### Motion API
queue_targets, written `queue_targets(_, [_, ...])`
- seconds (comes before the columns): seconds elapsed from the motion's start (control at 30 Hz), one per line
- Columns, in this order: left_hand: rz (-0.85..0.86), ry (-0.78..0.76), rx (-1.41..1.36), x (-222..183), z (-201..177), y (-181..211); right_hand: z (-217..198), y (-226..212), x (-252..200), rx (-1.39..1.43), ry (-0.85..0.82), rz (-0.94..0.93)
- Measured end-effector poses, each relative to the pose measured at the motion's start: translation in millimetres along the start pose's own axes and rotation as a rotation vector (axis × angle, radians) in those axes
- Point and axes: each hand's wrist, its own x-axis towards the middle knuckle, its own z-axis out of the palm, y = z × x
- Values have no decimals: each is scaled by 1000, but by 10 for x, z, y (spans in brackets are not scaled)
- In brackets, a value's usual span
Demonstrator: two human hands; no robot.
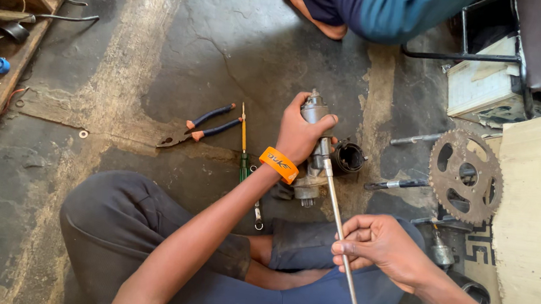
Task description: The person sits on the floor and assembles a small electric motor. They insert a cylindrical rotor into the stator housing, use a T-handle wrench to tighten a bolt, and then fit a metal end cap onto the assembly.
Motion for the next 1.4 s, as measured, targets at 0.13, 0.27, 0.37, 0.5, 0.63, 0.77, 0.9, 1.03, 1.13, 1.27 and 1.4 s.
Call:
queue_targets(0.13, [1, 15, 50, -9, 15, 9, -16, 68, 20, 47, -79, -25])
queue_targets(0.27, [1, 6, 10, -1, 18, 23, 9, -5, -29, 78, -187, -37])
queue_targets(0.37, [3, 9, 19, -12, 17, 23, 37, -91, -95, 101, -210, 18])
queue_targets(0.5, [2, 11, 17, -21, 17, 31, 74, -138, -108, 113, -195, 46])
queue_targets(0.63, [5, 13, 3, -22, 19, 30, 85, -57, -39, 67, -132, 7])
queue_targets(0.77, [18, 14, 13, -13, 21, 10, 91, 71, 18, 95, -86, -20])
queue_targets(0.9, [25, 7, 17, -10, 4, 6, 97, 86, 17, 65, -103, -48])
queue_targets(1.03, [12, 18, 33, -11, 16, 13, 93, -9, -52, 82, -160, -20])
queue_targets(1.13, [7, 21, 10, -15, 17, 15, 103, -66, -81, 101, -188, 20])
queue_targets(1.27, [-1, 21, 8, -4, 8, -7, 112, -38, -57, 74, -152, 23])
queue_targets(1.4, [36, 22, 22, -8, 8, -43, 105, 59, -11, 44, -89, 9])
